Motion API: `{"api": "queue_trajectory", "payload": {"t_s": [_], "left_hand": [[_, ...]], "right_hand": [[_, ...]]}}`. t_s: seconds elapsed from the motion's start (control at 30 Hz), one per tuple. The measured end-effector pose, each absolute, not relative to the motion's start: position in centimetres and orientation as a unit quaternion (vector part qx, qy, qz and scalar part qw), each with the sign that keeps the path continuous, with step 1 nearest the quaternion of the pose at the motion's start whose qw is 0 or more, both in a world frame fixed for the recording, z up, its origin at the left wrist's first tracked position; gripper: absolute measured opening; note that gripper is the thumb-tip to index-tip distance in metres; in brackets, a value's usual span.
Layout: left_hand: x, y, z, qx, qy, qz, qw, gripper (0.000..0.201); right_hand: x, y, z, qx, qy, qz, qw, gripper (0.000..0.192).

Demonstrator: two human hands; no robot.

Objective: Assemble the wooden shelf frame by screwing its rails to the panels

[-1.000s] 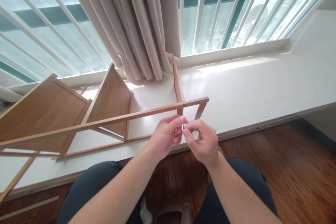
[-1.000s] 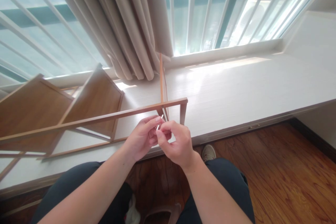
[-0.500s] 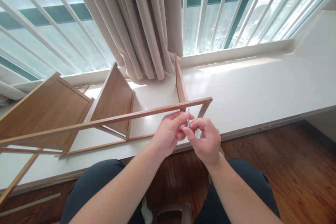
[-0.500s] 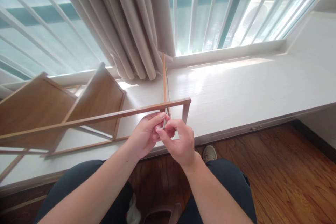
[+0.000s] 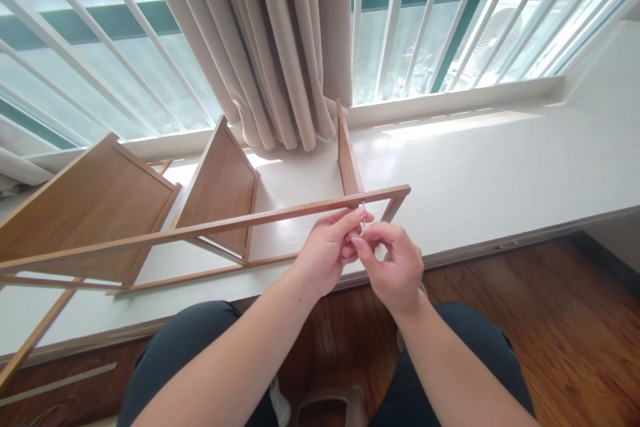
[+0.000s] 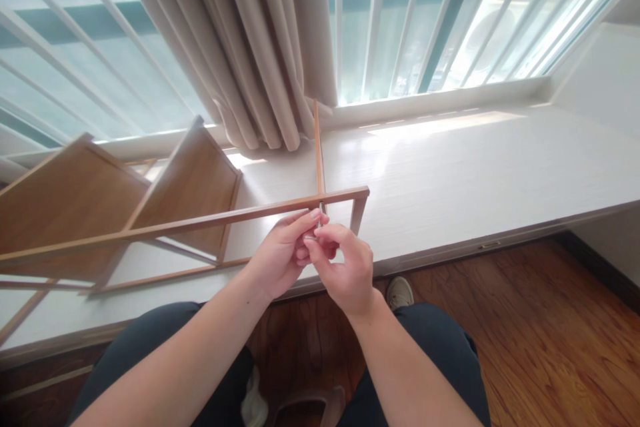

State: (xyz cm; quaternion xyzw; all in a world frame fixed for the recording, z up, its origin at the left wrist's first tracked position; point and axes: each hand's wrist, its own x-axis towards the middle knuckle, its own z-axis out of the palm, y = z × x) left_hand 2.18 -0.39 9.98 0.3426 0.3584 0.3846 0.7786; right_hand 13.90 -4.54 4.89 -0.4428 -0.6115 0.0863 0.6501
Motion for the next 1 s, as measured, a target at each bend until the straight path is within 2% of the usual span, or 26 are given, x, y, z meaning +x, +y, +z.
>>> {"api": "queue_trajectory", "payload": {"t_s": [0.27,0.73,1.0], "left_hand": [[2.2,-0.4,9.6,0.325,0.342,0.384,0.794,0.033],[2.2,-0.4,9.7,0.333,0.335,0.369,0.800,0.031],[1.5,-0.6,8.0,0.400,0.398,0.350,0.747,0.037]], "right_hand": [[14.2,-4.4,5.1,-0.435,-0.617,0.080,0.651,0.018],[14.5,-4.3,4.6,-0.430,-0.573,0.138,0.684,0.017],[14.7,-4.2,5.3,-0.447,-0.611,0.096,0.646,0.011]]}}
